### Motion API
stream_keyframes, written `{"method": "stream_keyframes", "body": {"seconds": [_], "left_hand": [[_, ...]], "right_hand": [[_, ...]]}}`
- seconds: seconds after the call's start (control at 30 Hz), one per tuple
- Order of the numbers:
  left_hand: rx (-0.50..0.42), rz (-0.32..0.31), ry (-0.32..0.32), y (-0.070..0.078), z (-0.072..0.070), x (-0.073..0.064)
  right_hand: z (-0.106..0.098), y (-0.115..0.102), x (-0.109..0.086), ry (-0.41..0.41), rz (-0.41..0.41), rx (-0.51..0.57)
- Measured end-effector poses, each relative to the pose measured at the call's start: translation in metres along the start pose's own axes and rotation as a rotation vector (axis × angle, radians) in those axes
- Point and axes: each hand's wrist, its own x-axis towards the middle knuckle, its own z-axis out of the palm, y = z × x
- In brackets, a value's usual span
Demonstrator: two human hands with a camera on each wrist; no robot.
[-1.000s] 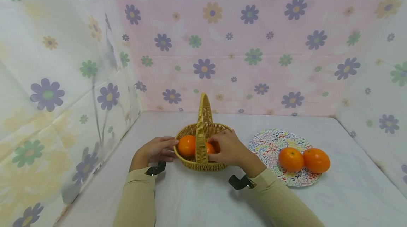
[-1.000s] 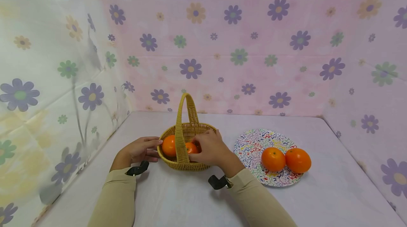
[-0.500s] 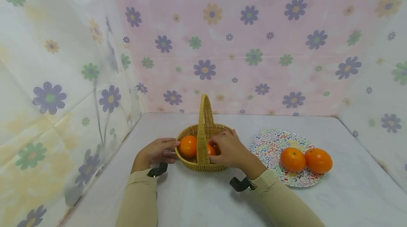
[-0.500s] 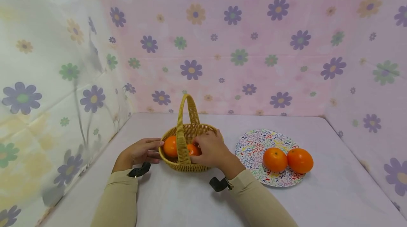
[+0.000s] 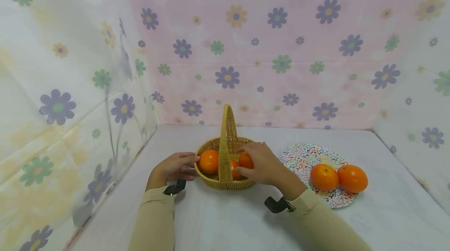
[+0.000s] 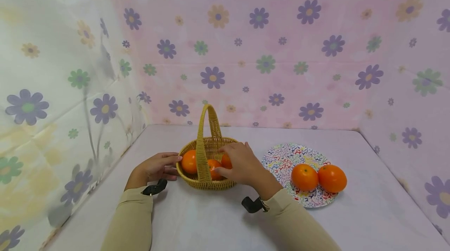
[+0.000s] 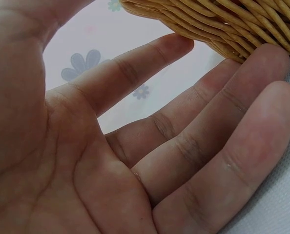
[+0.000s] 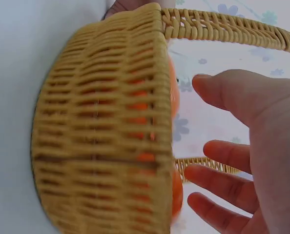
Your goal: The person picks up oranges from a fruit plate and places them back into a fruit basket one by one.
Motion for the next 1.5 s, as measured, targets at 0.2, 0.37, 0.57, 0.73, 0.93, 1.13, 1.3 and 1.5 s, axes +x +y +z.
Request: {"method": "stream_keyframes", "body": {"seconds": [0.2, 0.37, 0.57, 0.73, 0.93, 1.13, 1.3, 1.5], "left_hand": [[-0.003, 0.004, 0.014, 0.000, 0.000, -0.001], [-0.005, 0.000, 0.020, 0.000, 0.002, 0.000], [0.002, -0.002, 0.022, -0.002, 0.001, 0.001], [0.017, 0.005, 0.022, -0.003, -0.002, 0.000], [0.014, 0.009, 0.019, -0.003, -0.003, 0.000], [0.007, 0.004, 0.030, -0.003, -0.001, 0.002], [0.001, -0.008, 0.046, -0.003, 0.001, 0.003], [-0.007, -0.005, 0.039, -0.004, 0.002, 0.003]], "right_hand": [[-0.012, 0.008, -0.015, 0.037, -0.003, -0.012], [-0.022, 0.019, -0.033, 0.099, -0.032, -0.075], [-0.037, 0.041, -0.057, 0.131, 0.015, -0.174], [-0.046, 0.056, -0.075, 0.139, 0.046, -0.209], [-0.058, 0.065, -0.093, 0.141, 0.071, -0.238], [-0.069, 0.074, -0.107, 0.120, 0.135, -0.255], [-0.076, 0.083, -0.124, 0.116, 0.187, -0.259], [-0.081, 0.096, -0.142, 0.124, 0.244, -0.247]]}}
